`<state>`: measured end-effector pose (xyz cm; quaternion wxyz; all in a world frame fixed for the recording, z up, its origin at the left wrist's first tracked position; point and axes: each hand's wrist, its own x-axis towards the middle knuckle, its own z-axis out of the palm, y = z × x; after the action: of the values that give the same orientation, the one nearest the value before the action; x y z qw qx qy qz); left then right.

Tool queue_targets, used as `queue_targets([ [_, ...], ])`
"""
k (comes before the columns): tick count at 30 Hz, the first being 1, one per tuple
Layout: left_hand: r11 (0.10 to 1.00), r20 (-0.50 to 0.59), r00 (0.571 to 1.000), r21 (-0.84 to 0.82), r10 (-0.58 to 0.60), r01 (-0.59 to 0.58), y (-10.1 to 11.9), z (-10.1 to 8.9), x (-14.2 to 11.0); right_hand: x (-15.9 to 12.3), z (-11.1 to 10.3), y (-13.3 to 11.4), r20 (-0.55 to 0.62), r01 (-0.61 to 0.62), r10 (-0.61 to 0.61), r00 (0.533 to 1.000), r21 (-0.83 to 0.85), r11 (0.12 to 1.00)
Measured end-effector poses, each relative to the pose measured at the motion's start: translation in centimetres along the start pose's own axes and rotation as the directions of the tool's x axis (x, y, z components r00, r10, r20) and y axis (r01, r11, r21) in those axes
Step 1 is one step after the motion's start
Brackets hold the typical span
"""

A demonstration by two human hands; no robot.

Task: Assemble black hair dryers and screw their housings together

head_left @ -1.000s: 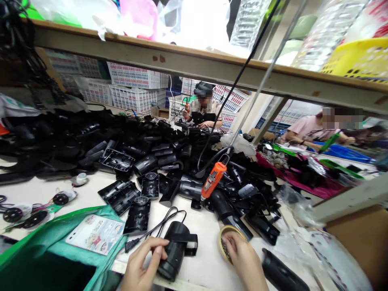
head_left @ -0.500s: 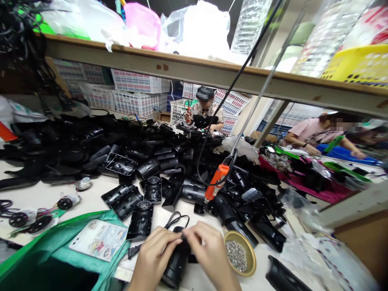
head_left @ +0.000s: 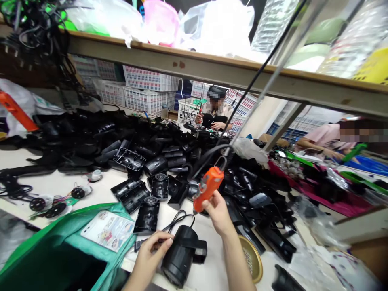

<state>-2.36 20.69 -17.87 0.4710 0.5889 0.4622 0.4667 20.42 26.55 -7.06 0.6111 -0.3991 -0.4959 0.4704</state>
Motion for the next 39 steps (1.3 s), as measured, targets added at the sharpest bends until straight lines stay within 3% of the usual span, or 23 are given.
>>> queue_targets([
  [6, 0.993, 0.001, 0.995, -0.065, -0.100, 0.100, -1.5, 0.4, 0.0, -0.5, 6.6, 0.8, 0.030, 0.069, -0.072, 0.997, 0.107, 0.992],
  [10, 0.984, -0.029, 0.988, -0.097, -0.151, 0.148, -1.9, 0.5, -0.2, -1.4, 9.0, 1.2, 0.023, 0.082, -0.091, 0.996, 0.256, 0.963],
  [22, 0.982, -0.024, 0.988, -0.113, -0.153, 0.149, -2.1, 0.3, -0.1, -3.5, 9.1, 1.0, 0.021, 0.020, -0.028, 0.999, 0.336, 0.941],
  [32, 0.997, -0.062, 0.997, -0.070, -0.036, 0.032, -0.9, 0.1, -0.2, -3.8, 9.4, 1.4, -0.004, 0.023, -0.023, 1.000, 0.339, 0.940],
  [39, 0.999, -0.007, 0.999, 0.023, 0.049, -0.049, 0.2, 0.9, -1.0, -3.8, 8.8, 0.6, -0.016, 0.030, -0.026, 1.000, 0.318, 0.948],
])
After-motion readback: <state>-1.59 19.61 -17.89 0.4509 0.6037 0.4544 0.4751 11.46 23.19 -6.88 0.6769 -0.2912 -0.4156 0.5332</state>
